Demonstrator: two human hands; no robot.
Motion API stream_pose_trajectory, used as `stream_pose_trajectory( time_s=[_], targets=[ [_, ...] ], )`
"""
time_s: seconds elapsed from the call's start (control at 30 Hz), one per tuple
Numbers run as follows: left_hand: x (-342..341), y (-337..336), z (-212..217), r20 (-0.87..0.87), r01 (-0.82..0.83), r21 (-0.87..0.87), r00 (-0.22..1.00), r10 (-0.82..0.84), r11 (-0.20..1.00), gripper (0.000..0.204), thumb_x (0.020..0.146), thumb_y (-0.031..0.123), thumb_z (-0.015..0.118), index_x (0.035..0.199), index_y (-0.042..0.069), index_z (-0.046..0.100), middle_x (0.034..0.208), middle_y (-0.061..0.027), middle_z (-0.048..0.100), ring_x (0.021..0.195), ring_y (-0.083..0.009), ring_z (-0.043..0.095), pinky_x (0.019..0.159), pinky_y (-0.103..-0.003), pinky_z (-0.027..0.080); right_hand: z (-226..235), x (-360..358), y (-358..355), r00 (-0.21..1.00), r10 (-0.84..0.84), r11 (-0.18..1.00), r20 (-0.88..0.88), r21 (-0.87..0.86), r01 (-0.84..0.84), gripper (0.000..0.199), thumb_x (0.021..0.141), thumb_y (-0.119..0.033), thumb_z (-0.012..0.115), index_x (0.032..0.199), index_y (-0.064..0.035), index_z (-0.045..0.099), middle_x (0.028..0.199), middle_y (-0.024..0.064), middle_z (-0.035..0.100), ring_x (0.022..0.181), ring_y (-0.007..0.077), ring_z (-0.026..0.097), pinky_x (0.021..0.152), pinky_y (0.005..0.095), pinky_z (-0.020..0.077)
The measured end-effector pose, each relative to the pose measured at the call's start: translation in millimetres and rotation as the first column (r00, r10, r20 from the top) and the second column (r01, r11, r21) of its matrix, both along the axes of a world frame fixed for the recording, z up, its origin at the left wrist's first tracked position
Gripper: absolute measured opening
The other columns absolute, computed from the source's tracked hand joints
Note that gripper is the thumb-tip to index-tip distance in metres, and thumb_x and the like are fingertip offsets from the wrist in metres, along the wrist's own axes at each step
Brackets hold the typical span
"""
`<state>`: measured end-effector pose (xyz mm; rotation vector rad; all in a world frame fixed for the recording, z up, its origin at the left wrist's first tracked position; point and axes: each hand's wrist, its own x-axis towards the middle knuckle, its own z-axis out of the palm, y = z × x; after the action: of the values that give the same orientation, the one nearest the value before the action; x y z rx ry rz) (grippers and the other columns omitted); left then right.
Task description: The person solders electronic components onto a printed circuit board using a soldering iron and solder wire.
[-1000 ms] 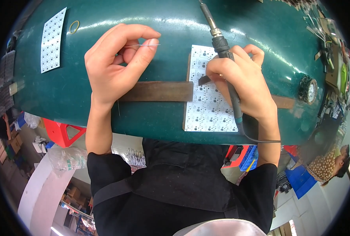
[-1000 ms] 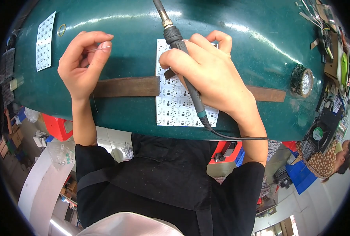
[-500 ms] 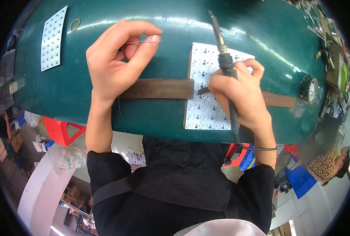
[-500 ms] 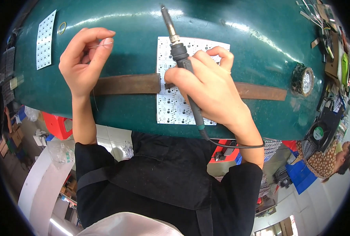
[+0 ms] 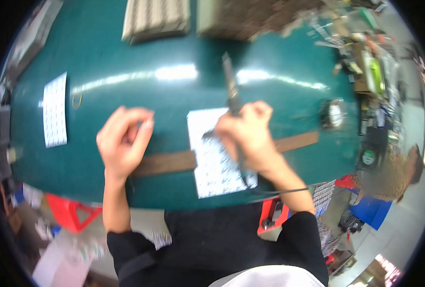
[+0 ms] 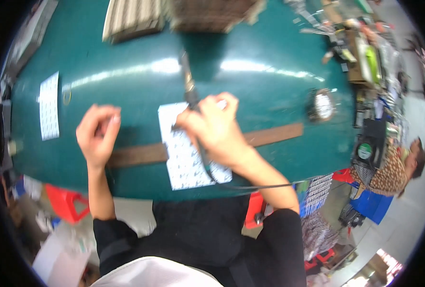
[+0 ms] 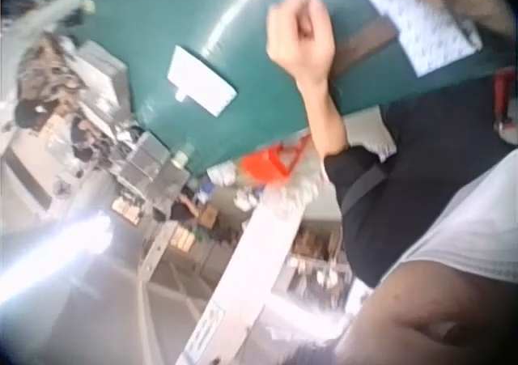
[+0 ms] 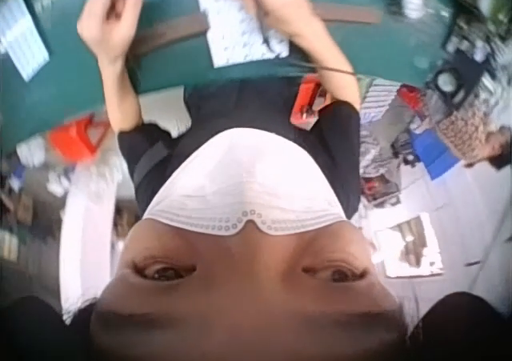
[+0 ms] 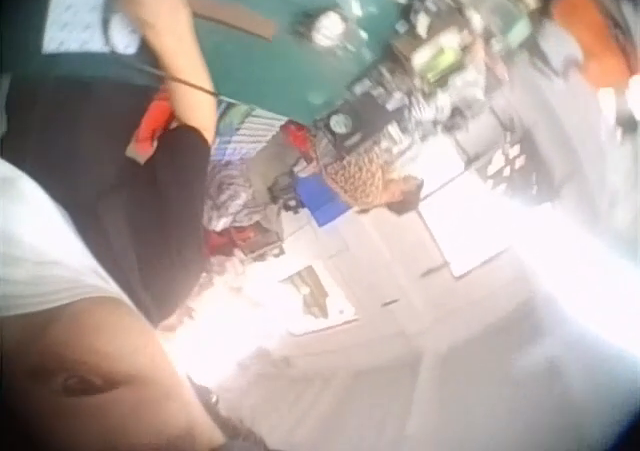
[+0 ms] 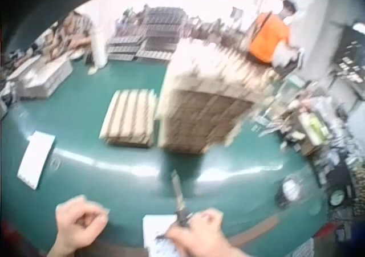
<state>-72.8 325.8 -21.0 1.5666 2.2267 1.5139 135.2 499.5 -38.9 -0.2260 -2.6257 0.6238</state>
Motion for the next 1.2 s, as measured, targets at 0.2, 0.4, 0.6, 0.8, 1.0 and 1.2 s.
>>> stream_pose_trajectory(
  time_s=[0.2,0.4,0.6,0.8,1.0,1.2],
  targets=[
    [5.1,0.4,4.9,0.113,-0.028,-0.014,0.993,0.029,1.0,0.012,0.079,-0.006,0.069,0.088,0.002,0.068,0.064,0.0011,0.042,0.052,-0.0061,0.036,0.047,-0.023,0.027,7.5,-0.9,-2.5,0.98,-0.029,0.999,-0.197,0.019,0.034,0.04,0.066,-0.001,0.076,0.099,-0.0161,0.059,0.086,-0.0049,0.062,0.079,0.0183,0.056,0.089,0.043,0.0313],
    [-5.3,-7.8,-3.4,0.193,0.028,0.03,0.981,-0.033,0.999,0.005,0.081,0.0,0.066,0.085,0.001,0.063,0.071,-0.0004,0.044,0.058,-0.0063,0.038,0.05,-0.022,0.027,7.7,32.8,0.7,0.982,-0.145,0.989,-0.117,0.019,0.149,0.035,0.067,-0.005,0.073,0.097,-0.0155,0.059,0.09,-0.0022,0.064,0.082,0.0201,0.057,0.093,0.0443,0.0301],
    [-8.2,-6.0,-5.0,0.399,0.022,0.055,0.916,-0.042,0.998,0.009,0.092,0.003,0.053,0.084,-0.001,0.056,0.083,-0.0041,0.052,0.073,-0.0112,0.046,0.067,-0.025,0.038,28.8,86.1,68.4,0.741,-0.552,0.755,-0.382,0.149,0.639,0.026,0.076,0.0,0.067,0.099,-0.0103,0.063,0.096,0.0038,0.066,0.093,0.0253,0.059,0.095,0.0412,0.0338],
    [-2.7,-4.6,-1.2,0.789,-0.079,0.049,0.615,0.01,0.996,0.016,0.096,0.015,0.064,0.103,0.002,0.07,0.079,0.0057,0.053,0.056,0.0006,0.034,0.046,-0.021,0.021,28.4,116.3,58.5,0.67,-0.633,0.774,-0.387,-0.339,0.535,0.028,0.101,-0.019,0.056,0.121,-0.0008,0.061,0.094,0.0071,0.063,0.09,0.0158,0.058,0.074,0.0286,0.0463],
    [29.1,24.8,20.8,0.772,0.18,-0.137,0.635,-0.009,0.974,0.015,0.094,0.014,0.065,0.102,0.003,0.072,0.078,0.0048,0.056,0.065,-0.0033,0.043,0.057,-0.021,0.035,28.6,96.9,-11.9,0.797,-0.57,0.75,-0.199,-0.523,0.406,0.034,0.093,-0.011,0.064,0.123,0.002,0.061,0.091,0.0056,0.061,0.08,0.0131,0.056,0.074,0.0264,0.0455],
    [52.9,53.9,13.1,0.156,0.179,-0.26,0.978,-0.141,0.949,0.018,0.088,0.013,0.066,0.104,0.005,0.065,0.075,-0.0065,0.06,0.057,-0.016,0.053,0.055,-0.03,0.045,16.6,60.2,-36.4,0.853,-0.484,0.68,-0.193,-0.697,0.228,0.021,0.082,-0.002,0.068,0.101,0.0026,0.065,0.086,0.0072,0.067,0.071,0.0106,0.06,0.065,0.0243,0.0483]
  ],
)
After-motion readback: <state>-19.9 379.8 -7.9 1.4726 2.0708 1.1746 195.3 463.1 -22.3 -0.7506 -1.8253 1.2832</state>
